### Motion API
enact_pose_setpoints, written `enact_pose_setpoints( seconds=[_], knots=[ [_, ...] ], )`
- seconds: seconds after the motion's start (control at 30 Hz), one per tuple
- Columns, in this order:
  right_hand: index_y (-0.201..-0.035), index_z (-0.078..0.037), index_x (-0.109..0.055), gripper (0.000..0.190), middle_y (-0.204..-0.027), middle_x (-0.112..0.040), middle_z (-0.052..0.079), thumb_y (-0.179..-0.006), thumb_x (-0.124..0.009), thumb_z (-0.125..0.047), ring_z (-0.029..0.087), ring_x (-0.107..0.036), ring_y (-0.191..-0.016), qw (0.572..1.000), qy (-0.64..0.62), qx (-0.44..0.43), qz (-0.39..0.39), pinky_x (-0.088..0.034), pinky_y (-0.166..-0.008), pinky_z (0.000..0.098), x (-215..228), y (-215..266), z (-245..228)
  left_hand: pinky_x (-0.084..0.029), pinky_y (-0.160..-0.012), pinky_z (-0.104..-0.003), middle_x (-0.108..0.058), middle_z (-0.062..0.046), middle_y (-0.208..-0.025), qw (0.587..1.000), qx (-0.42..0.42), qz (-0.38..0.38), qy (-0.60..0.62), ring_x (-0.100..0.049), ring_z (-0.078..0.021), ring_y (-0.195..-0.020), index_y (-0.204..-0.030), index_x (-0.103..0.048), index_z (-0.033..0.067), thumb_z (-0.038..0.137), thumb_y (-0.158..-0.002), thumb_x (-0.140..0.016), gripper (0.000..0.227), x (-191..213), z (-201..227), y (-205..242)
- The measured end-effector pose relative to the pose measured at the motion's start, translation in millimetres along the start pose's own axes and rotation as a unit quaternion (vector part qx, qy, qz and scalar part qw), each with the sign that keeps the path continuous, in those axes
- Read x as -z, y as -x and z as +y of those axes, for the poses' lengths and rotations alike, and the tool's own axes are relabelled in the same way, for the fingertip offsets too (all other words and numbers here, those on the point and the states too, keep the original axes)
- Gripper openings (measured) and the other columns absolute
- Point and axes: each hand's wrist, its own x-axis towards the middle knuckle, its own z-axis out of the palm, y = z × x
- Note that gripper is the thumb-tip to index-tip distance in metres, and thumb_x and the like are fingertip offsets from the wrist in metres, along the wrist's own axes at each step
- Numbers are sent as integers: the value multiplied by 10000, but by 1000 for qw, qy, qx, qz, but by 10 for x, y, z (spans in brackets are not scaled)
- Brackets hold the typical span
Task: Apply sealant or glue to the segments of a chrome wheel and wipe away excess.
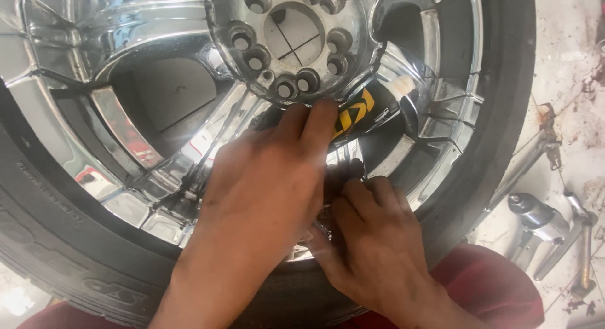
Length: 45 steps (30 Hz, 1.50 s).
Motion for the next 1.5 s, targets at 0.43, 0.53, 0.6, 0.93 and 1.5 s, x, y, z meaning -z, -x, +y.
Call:
enact_pose_setpoints(
  seconds=[0.43,0.53,0.6,0.93,1.5],
  knots=[
    [-956,-66,-726,214,-1077,-662,100,-815,-754,-224,346,-573,-1054,994,-65,88,15,-473,-884,463,-15,73,-5,-534,-508,-398,-689,-186,-1007,996,-43,64,44,-718,-337,-653,-1121,-554,-24,-35,-747,-735,416,-35,-40,56],
    [-952,-67,-740,187,-999,-660,74,-852,-787,-219,324,-572,-974,998,-52,28,16,-493,-844,426,-11,70,63,-525,-478,-388,-689,-194,-1003,997,-26,58,33,-719,-329,-647,-1129,-558,-19,-32,-709,-725,452,-4,-48,52],
    [-949,-55,-726,212,-988,-646,89,-825,-800,-210,328,-567,-957,998,-55,34,25,-490,-830,419,-34,84,76,-515,-465,-394,-684,-180,-992,998,-23,53,17,-700,-310,-601,-1117,-563,-8,-34,-744,-732,411,-25,-57,50],
    [-993,-47,-725,282,-1010,-637,117,-777,-799,-213,339,-543,-944,991,-81,104,11,-461,-833,444,43,67,96,-518,-476,-434,-674,-190,-954,999,-45,26,6,-691,-359,-623,-1126,-571,-14,37,-658,-786,517,-24,0,21],
    [-1140,8,-687,580,-1158,-591,161,-792,-810,-439,398,-513,-1104,999,-15,42,25,-467,-919,470,-14,178,-8,-518,-482,-417,-688,-184,-957,999,-32,40,-1,-701,-344,-626,-1125,-577,-30,-17,-697,-741,458,-30,-20,39]
  ],
)
